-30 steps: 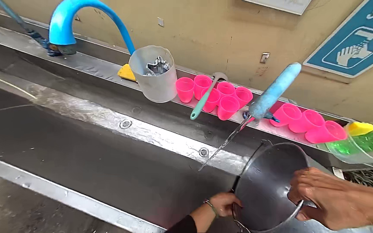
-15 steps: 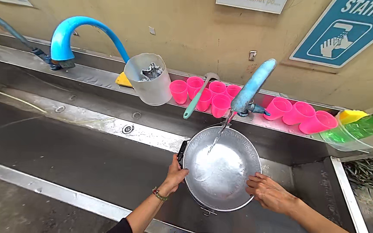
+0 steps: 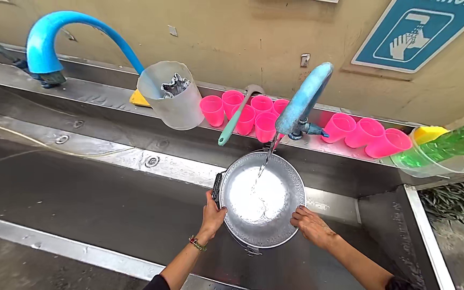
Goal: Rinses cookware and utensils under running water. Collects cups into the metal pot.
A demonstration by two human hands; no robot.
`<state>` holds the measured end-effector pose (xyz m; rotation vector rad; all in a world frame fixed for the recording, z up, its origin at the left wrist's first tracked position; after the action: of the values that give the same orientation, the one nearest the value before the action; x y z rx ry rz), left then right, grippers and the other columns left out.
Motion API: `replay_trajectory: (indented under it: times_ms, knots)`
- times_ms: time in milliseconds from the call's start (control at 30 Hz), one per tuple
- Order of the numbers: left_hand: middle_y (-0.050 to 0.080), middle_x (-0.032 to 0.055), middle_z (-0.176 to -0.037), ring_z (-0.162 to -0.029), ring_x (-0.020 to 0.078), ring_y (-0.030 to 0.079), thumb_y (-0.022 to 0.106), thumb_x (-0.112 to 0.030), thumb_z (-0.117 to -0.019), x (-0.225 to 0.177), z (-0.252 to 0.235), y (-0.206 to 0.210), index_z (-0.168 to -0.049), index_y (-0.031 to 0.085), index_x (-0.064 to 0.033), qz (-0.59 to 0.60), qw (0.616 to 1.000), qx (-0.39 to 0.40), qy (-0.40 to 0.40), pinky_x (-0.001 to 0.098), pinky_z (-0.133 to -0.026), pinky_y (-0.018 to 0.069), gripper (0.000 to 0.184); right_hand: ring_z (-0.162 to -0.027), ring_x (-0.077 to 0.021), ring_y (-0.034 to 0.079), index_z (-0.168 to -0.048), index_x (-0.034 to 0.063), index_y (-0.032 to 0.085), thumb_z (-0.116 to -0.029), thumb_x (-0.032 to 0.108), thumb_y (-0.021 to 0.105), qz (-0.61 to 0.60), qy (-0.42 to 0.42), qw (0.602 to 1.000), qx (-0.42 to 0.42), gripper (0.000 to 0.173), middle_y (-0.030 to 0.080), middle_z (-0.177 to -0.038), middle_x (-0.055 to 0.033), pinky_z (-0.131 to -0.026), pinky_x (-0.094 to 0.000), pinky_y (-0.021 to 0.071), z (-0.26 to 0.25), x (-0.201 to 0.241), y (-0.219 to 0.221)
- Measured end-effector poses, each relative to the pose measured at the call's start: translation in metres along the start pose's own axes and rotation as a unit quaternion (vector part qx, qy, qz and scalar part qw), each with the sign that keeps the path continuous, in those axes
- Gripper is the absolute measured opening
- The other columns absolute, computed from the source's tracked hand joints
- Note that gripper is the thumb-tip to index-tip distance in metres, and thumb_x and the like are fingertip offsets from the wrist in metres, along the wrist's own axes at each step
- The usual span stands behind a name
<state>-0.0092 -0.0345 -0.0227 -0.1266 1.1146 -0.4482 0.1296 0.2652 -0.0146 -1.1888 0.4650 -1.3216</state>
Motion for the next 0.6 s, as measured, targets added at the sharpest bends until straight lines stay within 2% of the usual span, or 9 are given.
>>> replay_trajectory:
  times_ms: [100, 233, 333, 400, 500, 600]
  knots:
    - [0.06, 0.0321, -0.124, -0.113, 0.0376, 0.065, 0.063, 0.011, -0.0848, 0.0, -0.008, 0.0, -0.156, 0.013, 0.0022, -0.049, 0.999, 0.016, -0.003, 0.0496, -0.096, 0.0531, 0.088, -0.116, -0.0428, 0.062, -0.108, -0.0061, 0.07, -0.0951, -0.01, 0.053, -0.013, -0.001, 1.0, 0.013, 0.022, 0.069, -0.11, -0.0247, -0.116, -0.0509, 0.0359, -0.004, -0.001, 0.001]
    - [0.057, 0.0323, -0.13, -0.118, 0.0384, 0.064, 0.07, 0.005, -0.0861, 0.003, -0.014, 0.001, -0.157, 0.008, -0.0003, -0.057, 0.998, 0.029, -0.024, 0.0499, -0.099, 0.053, 0.095, -0.13, -0.0441, 0.055, -0.12, -0.0078, 0.066, -0.0944, -0.012, 0.052, -0.017, 0.036, 0.997, 0.07, 0.029, 0.065, -0.124, -0.0274, -0.124, -0.0515, 0.0229, -0.009, 0.005, 0.0]
    - [0.058, 0.0315, -0.126, -0.103, 0.0392, 0.069, 0.082, -0.009, -0.0844, 0.003, -0.014, -0.004, -0.157, 0.006, -0.0075, -0.021, 0.997, 0.028, -0.069, 0.052, -0.079, 0.0589, 0.105, -0.134, -0.0436, 0.051, -0.131, -0.0052, 0.062, -0.0823, -0.016, 0.062, -0.002, 0.026, 0.997, 0.075, 0.05, 0.062, -0.131, -0.0271, -0.126, -0.0545, 0.0146, -0.007, 0.013, -0.005]
    - [0.059, 0.0312, -0.125, -0.097, 0.04, 0.07, 0.084, -0.012, -0.0837, 0.002, -0.013, -0.008, -0.157, 0.006, -0.0115, 0.015, 0.995, 0.022, -0.097, 0.0526, -0.07, 0.0598, 0.107, -0.136, -0.0431, 0.05, -0.138, -0.0019, 0.059, -0.0795, -0.012, 0.066, -0.006, 0.038, 0.998, 0.052, 0.06, 0.06, -0.135, -0.026, -0.126, -0.0544, 0.0181, -0.005, 0.019, -0.012]
    - [0.057, 0.0307, -0.125, -0.093, 0.0396, 0.07, 0.08, -0.011, -0.0875, 0.001, -0.011, -0.015, -0.157, 0.007, -0.0139, 0.073, 0.988, 0.023, -0.134, 0.0516, -0.066, 0.0597, 0.101, -0.136, -0.042, 0.049, -0.14, -0.0001, 0.059, -0.0817, -0.01, 0.063, -0.04, 0.09, 0.995, 0.018, 0.06, 0.058, -0.138, -0.0249, -0.119, -0.0513, 0.0308, -0.011, 0.028, -0.028]
    - [0.058, 0.0305, -0.124, -0.092, 0.0395, 0.07, 0.079, -0.011, -0.0885, 0.005, -0.015, -0.02, -0.157, 0.007, -0.0146, 0.086, 0.986, 0.016, -0.14, 0.0517, -0.066, 0.0596, 0.1, -0.139, -0.0411, 0.046, -0.14, 0.0006, 0.059, -0.0801, -0.012, 0.062, -0.063, 0.094, 0.993, 0.011, 0.062, 0.055, -0.143, -0.0233, -0.12, -0.0501, 0.0302, -0.022, 0.04, -0.037]
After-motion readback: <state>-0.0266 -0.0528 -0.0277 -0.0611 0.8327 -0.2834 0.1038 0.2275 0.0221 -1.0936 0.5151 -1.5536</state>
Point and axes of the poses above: each hand's wrist, its own z-axis away from the middle knuckle, its own y-axis out of the palm, x = y × z, the point moved 3 cm from there along -z, towards the middle knuckle
